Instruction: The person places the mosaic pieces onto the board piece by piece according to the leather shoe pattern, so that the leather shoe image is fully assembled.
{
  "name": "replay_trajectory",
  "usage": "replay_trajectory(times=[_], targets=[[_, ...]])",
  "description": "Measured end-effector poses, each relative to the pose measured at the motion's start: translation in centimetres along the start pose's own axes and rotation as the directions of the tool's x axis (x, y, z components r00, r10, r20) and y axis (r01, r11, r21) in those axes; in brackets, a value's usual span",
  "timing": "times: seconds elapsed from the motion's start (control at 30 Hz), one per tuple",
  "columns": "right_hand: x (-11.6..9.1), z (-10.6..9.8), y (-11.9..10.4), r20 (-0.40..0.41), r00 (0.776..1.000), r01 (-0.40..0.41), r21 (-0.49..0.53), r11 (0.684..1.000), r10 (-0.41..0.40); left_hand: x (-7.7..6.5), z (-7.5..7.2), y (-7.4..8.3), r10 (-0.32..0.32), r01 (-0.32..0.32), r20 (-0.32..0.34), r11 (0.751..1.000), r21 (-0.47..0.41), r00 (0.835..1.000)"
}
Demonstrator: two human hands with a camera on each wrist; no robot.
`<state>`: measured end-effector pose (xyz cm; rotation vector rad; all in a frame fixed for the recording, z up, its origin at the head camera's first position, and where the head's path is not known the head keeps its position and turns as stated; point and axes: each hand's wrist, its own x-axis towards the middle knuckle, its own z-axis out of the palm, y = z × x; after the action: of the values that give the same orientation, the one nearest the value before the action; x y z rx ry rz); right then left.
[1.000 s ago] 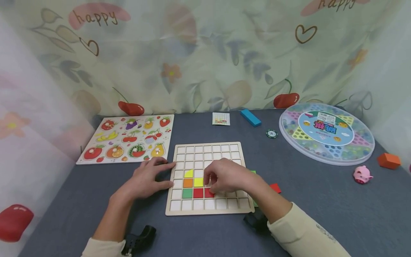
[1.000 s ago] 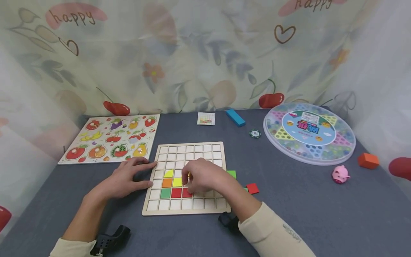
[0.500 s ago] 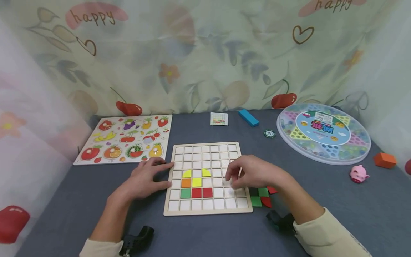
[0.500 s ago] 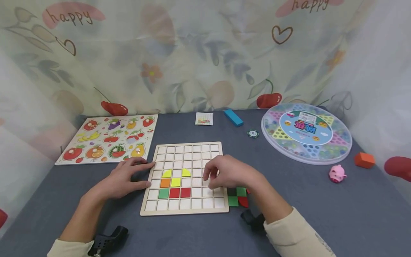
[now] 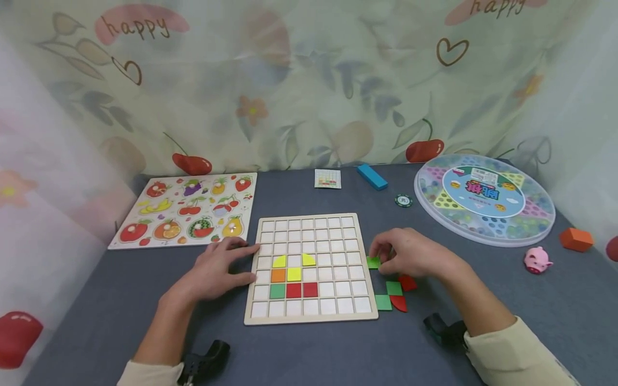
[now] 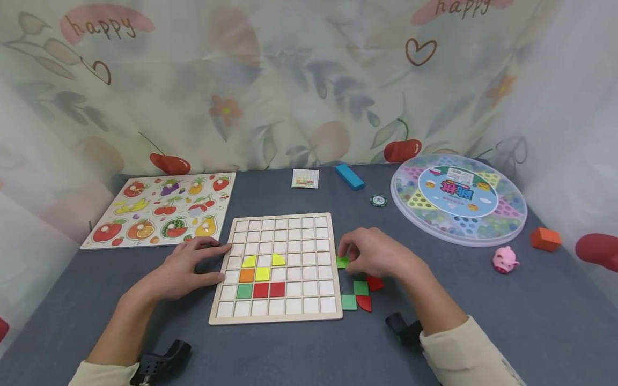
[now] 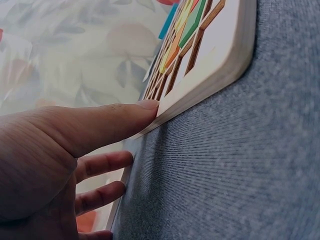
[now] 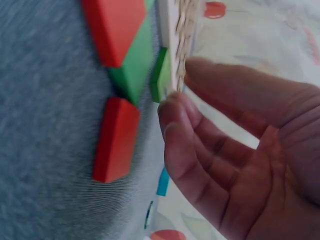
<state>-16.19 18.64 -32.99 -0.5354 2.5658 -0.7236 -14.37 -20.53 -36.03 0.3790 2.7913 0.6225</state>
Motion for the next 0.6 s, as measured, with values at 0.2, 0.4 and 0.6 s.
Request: replay_trajectory(times=[0.2, 0.4, 0.6], targets=[[0.9, 0.7, 0.5, -0.035, 0.999, -0.006, -0.081, 0.997, 0.004, 0.0, 0.0, -0.1, 0.001, -0.001, 0.002, 1.0, -0.001, 1.0], [1.3, 0.9, 0.3, -0.063, 0.998, -0.002, -0.128, 0.992, -0.006, 0.0, 0.0, -0.1, 0.003, -0.003, 0.003, 1.0, 0.001, 1.0], [1.2, 0.8, 0.1, -0.076, 0.997, -0.001, -0.028, 1.0, -0.001, 0.0, 0.0, -0.2, -0.001, 0.001, 0.003, 1.0, -0.003, 1.0]])
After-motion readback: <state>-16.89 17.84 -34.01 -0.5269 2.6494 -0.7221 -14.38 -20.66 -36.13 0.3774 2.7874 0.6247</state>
